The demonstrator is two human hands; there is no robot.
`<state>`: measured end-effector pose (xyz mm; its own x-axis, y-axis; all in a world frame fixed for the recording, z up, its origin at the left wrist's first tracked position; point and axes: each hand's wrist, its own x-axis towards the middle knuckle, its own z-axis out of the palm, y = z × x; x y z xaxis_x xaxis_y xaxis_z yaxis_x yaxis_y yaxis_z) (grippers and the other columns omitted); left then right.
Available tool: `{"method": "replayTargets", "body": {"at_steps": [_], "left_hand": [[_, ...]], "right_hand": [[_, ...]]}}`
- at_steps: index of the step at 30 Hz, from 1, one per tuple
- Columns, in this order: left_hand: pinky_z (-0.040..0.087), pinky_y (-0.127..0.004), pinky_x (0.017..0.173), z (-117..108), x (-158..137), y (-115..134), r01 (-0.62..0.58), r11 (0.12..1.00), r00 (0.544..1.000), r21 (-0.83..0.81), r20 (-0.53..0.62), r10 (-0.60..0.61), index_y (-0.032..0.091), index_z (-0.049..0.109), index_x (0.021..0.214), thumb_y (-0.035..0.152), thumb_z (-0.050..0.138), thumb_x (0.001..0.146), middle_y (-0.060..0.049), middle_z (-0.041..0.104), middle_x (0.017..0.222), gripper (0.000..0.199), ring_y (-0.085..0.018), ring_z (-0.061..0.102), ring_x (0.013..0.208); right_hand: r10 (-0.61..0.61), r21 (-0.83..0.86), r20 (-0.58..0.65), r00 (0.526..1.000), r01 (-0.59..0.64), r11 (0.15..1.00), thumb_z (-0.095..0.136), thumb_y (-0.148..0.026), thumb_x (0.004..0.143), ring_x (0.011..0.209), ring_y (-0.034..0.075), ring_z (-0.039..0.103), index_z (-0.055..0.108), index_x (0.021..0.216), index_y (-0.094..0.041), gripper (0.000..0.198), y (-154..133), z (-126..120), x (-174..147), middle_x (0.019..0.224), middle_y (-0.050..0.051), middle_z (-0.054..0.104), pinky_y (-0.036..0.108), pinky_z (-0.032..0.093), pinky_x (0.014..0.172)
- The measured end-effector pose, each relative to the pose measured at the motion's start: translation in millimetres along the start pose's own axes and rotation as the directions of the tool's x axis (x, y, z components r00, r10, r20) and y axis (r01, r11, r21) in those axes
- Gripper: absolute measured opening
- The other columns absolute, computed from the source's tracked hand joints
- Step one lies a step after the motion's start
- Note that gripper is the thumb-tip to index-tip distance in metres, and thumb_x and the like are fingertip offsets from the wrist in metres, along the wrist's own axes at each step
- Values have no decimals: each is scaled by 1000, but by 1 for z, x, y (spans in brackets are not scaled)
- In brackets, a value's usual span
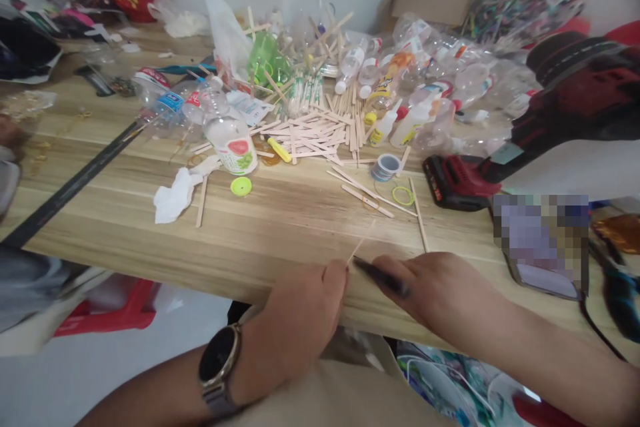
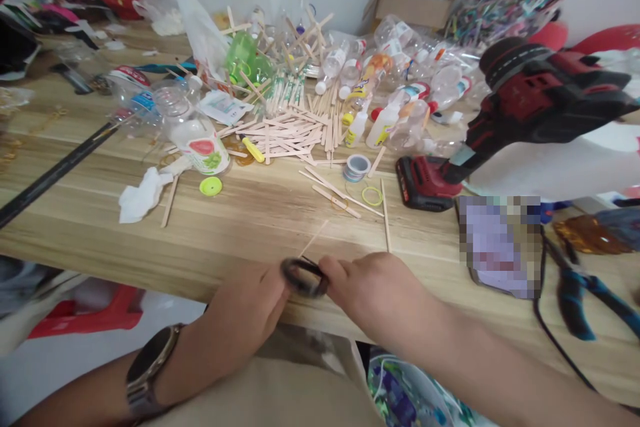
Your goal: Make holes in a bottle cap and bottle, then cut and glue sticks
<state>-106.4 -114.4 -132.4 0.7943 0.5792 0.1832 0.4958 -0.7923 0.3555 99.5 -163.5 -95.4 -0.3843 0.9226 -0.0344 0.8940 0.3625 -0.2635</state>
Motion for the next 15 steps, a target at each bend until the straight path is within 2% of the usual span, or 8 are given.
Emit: {"method": "replayTargets", "body": {"at_steps": [2,4,7,9,10,12,14,15], "left_hand": [[49,-30,54,-1,2,-2,-29,997,1000,65,8,29,17,55,89,8,36,93,-5,67,69,21,-19,63,59],[49,-29,55,-7,6,-6,-47,996,999,73,23,46,18,55,91,10,33,94,-5,68,71,23,-19,64,61],[49,-30,57,-22,15,-11,-16,1000,997,0,81,16,18,56,92,19,30,99,-4,67,70,27,-20,64,62],[51,-30,62,-31,21,-14,-8,995,994,-99,106,19,18,57,93,23,29,101,-4,68,75,29,-19,66,67],[51,-30,65,-34,23,-15,-10,991,994,-135,110,24,19,58,93,23,29,101,-4,68,77,30,-19,66,70],[51,-31,66,-38,28,-16,-12,992,993,-128,116,27,19,58,92,22,29,101,-4,68,78,31,-20,66,71],[50,-33,61,-40,33,-17,-27,999,992,-41,125,32,17,58,91,22,28,100,-5,67,74,31,-22,65,67],[49,-33,58,-40,35,-18,-43,999,990,7,131,42,17,57,90,22,28,100,-5,66,72,31,-22,64,65]], "right_hand": [[159,355,208,965,-226,907,22,-34,103,40,14,57,57,67,-19,52,-5,3,4,53,2,62,24,33,39],[156,516,312,937,-305,801,8,-39,104,37,11,57,53,65,-20,63,-9,5,8,54,0,64,21,36,38],[158,439,121,980,-195,877,20,-34,104,40,11,57,55,70,-19,52,-6,3,14,60,2,66,22,34,39],[74,183,-99,992,-55,982,31,-24,98,45,14,56,60,78,-18,36,0,1,16,61,4,64,26,32,43],[23,77,-150,988,-12,997,33,-21,95,47,16,56,62,83,-17,32,3,0,18,62,6,64,28,31,45],[36,62,-161,986,-26,998,33,-21,94,47,18,55,62,84,-17,31,5,-3,20,61,6,64,29,31,45],[165,253,-65,984,-144,957,29,-31,98,43,15,54,59,77,-19,38,3,-5,24,57,4,63,27,33,42],[227,389,22,974,-218,895,25,-38,100,39,14,53,56,75,-20,43,2,-6,26,55,2,62,26,33,40]]}}
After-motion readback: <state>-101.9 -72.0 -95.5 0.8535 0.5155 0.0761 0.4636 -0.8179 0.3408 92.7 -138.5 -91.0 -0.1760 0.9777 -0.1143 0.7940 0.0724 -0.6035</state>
